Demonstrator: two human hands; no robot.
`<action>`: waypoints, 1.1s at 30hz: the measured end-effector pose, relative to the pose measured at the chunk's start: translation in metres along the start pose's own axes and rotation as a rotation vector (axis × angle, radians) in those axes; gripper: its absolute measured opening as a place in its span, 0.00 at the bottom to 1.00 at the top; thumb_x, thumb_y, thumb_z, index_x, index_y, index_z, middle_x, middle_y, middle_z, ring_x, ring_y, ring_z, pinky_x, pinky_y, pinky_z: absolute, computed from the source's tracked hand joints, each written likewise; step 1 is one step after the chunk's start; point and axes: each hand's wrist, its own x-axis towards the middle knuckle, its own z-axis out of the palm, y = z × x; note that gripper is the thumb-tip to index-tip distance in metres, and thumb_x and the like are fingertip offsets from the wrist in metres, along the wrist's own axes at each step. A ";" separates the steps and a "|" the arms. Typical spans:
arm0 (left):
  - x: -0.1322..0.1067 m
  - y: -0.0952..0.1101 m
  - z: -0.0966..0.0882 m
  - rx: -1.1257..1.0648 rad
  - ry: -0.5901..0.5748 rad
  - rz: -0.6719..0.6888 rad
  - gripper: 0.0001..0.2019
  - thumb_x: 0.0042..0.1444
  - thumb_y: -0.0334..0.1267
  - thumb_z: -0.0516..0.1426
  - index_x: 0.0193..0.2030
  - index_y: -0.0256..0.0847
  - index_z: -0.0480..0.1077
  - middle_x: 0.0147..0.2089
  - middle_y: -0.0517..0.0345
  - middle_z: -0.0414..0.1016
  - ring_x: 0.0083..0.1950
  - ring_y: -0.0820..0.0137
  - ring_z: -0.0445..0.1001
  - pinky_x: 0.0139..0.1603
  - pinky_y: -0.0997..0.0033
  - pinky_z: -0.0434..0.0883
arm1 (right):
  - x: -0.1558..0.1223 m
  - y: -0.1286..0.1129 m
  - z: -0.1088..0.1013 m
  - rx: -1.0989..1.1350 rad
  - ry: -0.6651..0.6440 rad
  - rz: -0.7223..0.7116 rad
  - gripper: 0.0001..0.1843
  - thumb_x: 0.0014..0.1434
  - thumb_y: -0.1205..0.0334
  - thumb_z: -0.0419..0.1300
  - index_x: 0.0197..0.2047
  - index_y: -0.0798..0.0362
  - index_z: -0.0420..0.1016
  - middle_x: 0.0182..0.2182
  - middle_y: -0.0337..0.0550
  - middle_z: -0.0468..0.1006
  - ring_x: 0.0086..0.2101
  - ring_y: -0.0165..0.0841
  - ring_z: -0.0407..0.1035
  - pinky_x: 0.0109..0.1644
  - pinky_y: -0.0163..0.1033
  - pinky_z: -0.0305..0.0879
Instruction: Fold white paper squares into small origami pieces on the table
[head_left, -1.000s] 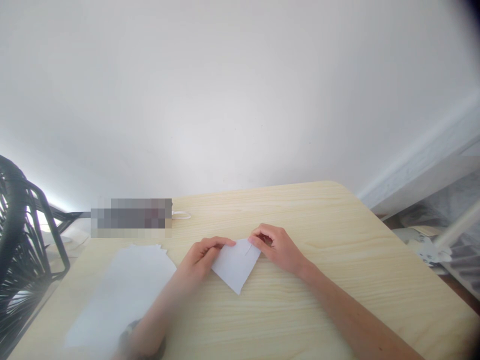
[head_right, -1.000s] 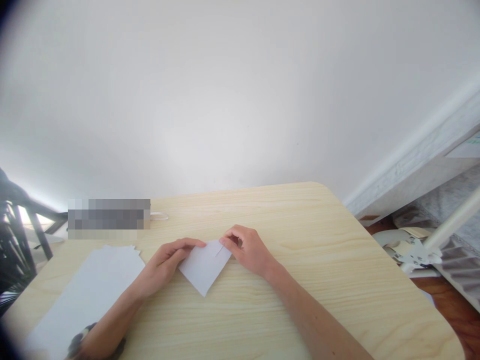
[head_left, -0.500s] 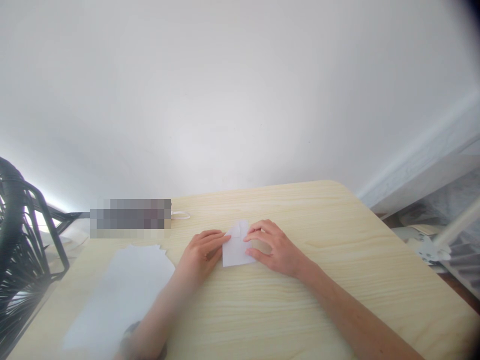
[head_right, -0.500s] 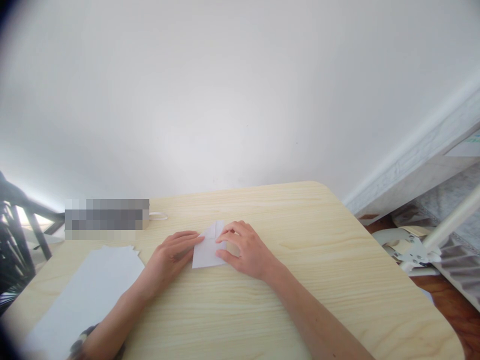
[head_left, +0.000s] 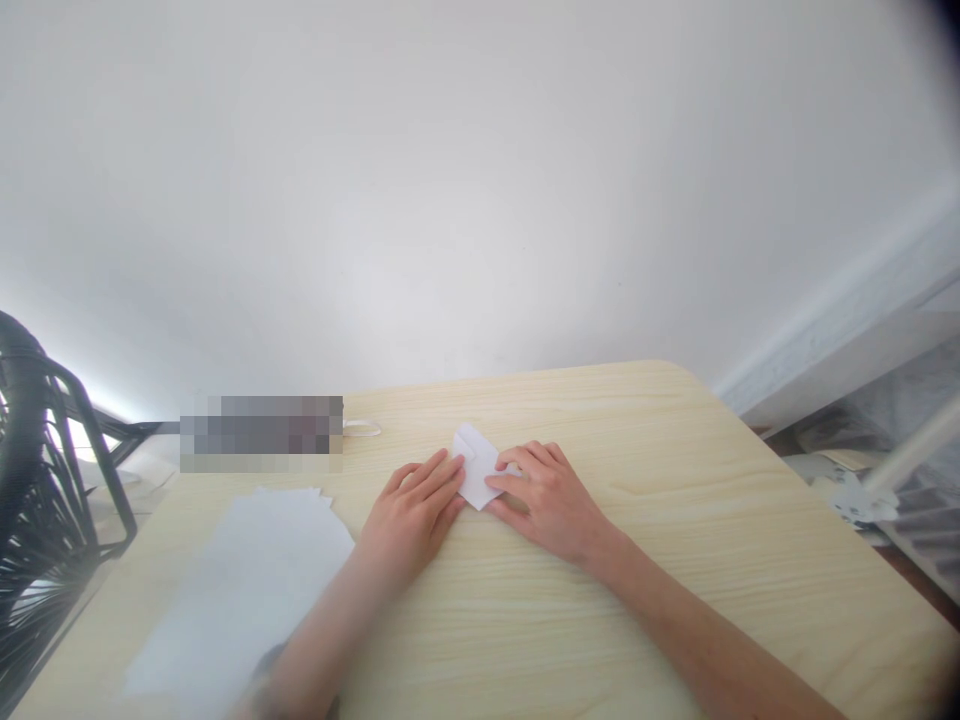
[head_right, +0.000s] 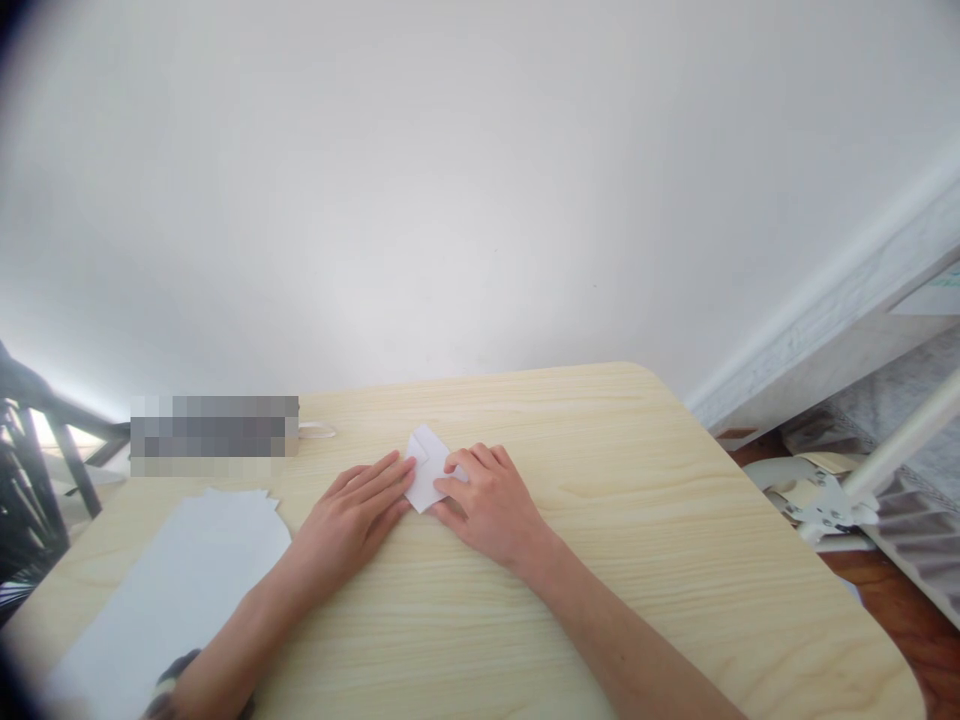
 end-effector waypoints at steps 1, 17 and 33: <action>0.000 0.001 0.000 0.012 -0.004 0.002 0.15 0.58 0.37 0.48 0.51 0.38 0.66 0.55 0.52 0.67 0.58 0.61 0.61 0.53 0.57 0.63 | 0.000 0.000 0.001 0.013 -0.006 -0.013 0.08 0.55 0.58 0.56 0.37 0.48 0.74 0.37 0.42 0.71 0.38 0.34 0.61 0.44 0.42 0.54; 0.001 0.008 -0.003 0.089 -0.069 0.027 0.16 0.59 0.34 0.47 0.53 0.39 0.63 0.51 0.52 0.69 0.58 0.61 0.61 0.53 0.56 0.62 | 0.003 0.010 0.008 0.261 0.026 0.160 0.08 0.58 0.63 0.53 0.33 0.51 0.73 0.29 0.40 0.72 0.34 0.31 0.65 0.41 0.38 0.58; -0.002 0.010 -0.007 0.099 0.002 0.101 0.14 0.57 0.31 0.48 0.49 0.38 0.67 0.51 0.53 0.71 0.55 0.60 0.65 0.53 0.57 0.66 | 0.009 0.006 0.014 0.125 0.068 0.379 0.07 0.55 0.60 0.56 0.28 0.52 0.69 0.28 0.38 0.72 0.33 0.33 0.64 0.40 0.39 0.54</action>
